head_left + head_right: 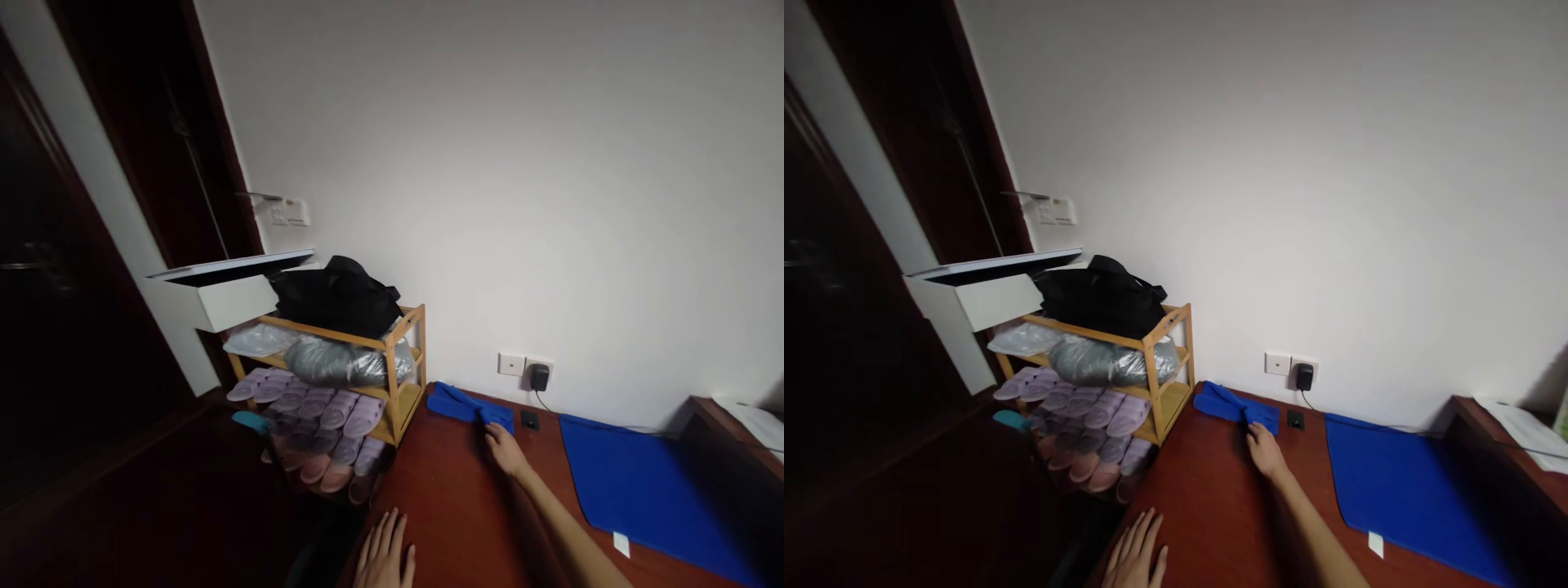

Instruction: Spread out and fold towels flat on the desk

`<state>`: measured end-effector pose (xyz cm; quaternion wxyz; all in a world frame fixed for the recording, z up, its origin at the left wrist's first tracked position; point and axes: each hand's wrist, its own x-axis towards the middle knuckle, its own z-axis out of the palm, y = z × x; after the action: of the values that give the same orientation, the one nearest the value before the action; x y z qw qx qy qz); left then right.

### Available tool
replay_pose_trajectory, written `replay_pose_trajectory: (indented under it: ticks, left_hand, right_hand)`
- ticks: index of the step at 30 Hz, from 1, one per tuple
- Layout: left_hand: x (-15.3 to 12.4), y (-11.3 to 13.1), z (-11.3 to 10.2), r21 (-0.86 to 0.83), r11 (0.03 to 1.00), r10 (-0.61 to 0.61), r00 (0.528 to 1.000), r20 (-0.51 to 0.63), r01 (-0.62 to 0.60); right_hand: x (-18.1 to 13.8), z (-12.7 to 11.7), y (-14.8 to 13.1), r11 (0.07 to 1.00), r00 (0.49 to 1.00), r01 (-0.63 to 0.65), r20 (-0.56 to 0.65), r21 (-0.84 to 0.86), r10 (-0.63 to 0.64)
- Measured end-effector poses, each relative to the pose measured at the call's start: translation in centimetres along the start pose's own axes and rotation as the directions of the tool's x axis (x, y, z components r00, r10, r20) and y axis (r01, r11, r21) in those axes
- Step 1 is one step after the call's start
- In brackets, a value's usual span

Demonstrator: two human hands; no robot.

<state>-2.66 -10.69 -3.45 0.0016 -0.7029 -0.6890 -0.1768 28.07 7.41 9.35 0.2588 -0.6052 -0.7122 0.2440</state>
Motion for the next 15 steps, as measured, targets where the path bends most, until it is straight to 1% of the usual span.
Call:
replay_pose_trajectory:
  ticks: [2,5,8,9,11,12,14,15]
  left_hand:
    - [0.0,0.3,-0.2,0.002,1.0,0.002,1.0,-0.025,-0.002]
    - [-0.1,1.1,-1.1,-0.036,0.999,-0.002,0.996,-0.088,-0.001]
    - [-0.3,1.6,-2.5,-0.171,0.985,-0.017,0.988,-0.152,-0.009]
    - [-0.4,1.7,-3.1,-0.245,0.969,-0.029,0.986,-0.165,-0.012]
    - [-0.7,2.3,-4.7,-0.429,0.903,-0.092,0.977,-0.192,0.001]
    - [-0.9,2.7,-5.8,-0.527,0.85,-0.147,0.967,-0.206,0.017]
    - [-1.5,4.4,-8.7,-0.704,0.709,-0.273,0.935,-0.226,0.037]
    - [-1.8,5.7,-10.5,-0.774,0.632,-0.321,0.919,-0.229,0.028]
  right_hand:
    - [-0.1,-2.6,-2.9,0.993,0.995,0.093,-0.038,0.078,-0.09]
    - [-1.3,-8.3,-8.2,0.953,0.968,0.242,-0.115,0.181,-0.224]
    - [-4.9,-15.1,-14.0,0.886,0.934,0.351,-0.176,0.303,-0.309]
    - [-6.6,-17.2,-15.8,0.845,0.93,0.367,-0.184,0.389,-0.319]
    - [-10.2,-21.0,-19.1,0.754,0.929,0.367,-0.18,0.545,-0.323]
    - [-12.1,-22.5,-20.5,0.714,0.933,0.354,-0.171,0.604,-0.317]
    - [-15.5,-24.9,-22.9,0.671,0.937,0.334,-0.158,0.662,-0.311]
    - [-17.1,-25.8,-23.9,0.663,0.936,0.334,-0.155,0.67,-0.315]
